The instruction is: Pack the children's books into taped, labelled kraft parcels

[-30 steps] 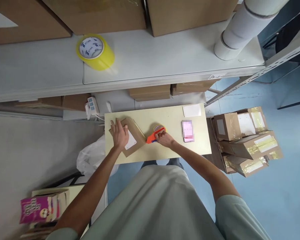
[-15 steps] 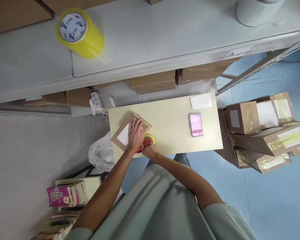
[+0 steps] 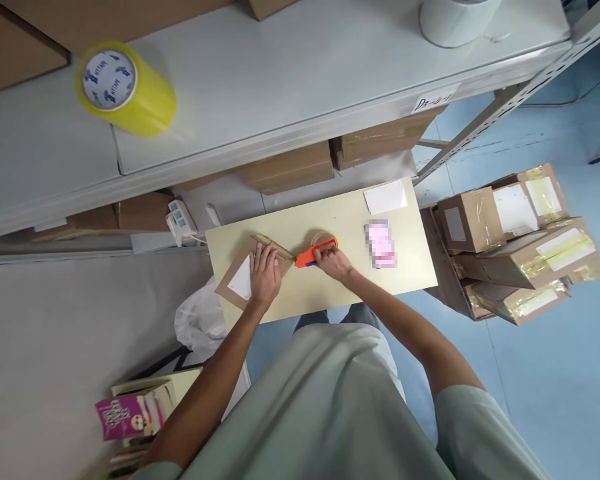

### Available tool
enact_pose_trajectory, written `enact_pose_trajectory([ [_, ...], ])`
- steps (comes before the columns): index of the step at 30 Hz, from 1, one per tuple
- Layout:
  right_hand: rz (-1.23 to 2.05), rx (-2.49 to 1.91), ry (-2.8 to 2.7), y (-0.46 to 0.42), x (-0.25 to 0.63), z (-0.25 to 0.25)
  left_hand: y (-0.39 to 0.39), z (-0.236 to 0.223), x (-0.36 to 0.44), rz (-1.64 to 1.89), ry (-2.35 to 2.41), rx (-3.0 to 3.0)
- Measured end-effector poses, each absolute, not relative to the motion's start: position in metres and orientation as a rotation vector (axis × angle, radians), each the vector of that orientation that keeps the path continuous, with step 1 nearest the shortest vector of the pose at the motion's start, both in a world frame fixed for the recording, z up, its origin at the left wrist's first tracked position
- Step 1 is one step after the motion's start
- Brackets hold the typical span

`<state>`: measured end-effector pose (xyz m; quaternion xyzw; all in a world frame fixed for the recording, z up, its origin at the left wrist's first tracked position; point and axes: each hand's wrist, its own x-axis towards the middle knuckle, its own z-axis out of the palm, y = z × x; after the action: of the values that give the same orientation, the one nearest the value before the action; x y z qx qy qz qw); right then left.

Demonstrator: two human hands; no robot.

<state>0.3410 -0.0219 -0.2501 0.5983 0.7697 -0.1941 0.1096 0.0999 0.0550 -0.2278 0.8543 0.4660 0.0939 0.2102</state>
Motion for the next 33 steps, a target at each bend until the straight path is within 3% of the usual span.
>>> enact_pose_trajectory([
  [9, -0.581, 1.689, 2.325, -0.002, 0.342, -0.250, 0.065, -0.214, 0.094, 0.216, 1.236, 2.387],
  [16, -0.577, 1.640, 2.385, -0.007, 0.326, -0.250, 0.098, -0.223, 0.087, 0.319, 1.723, 2.191],
  [33, -0.719, 1.513, 2.570, -0.092, 0.227, -0.251, 0.015, -0.219, 0.107, 0.197, 1.202, 2.406],
])
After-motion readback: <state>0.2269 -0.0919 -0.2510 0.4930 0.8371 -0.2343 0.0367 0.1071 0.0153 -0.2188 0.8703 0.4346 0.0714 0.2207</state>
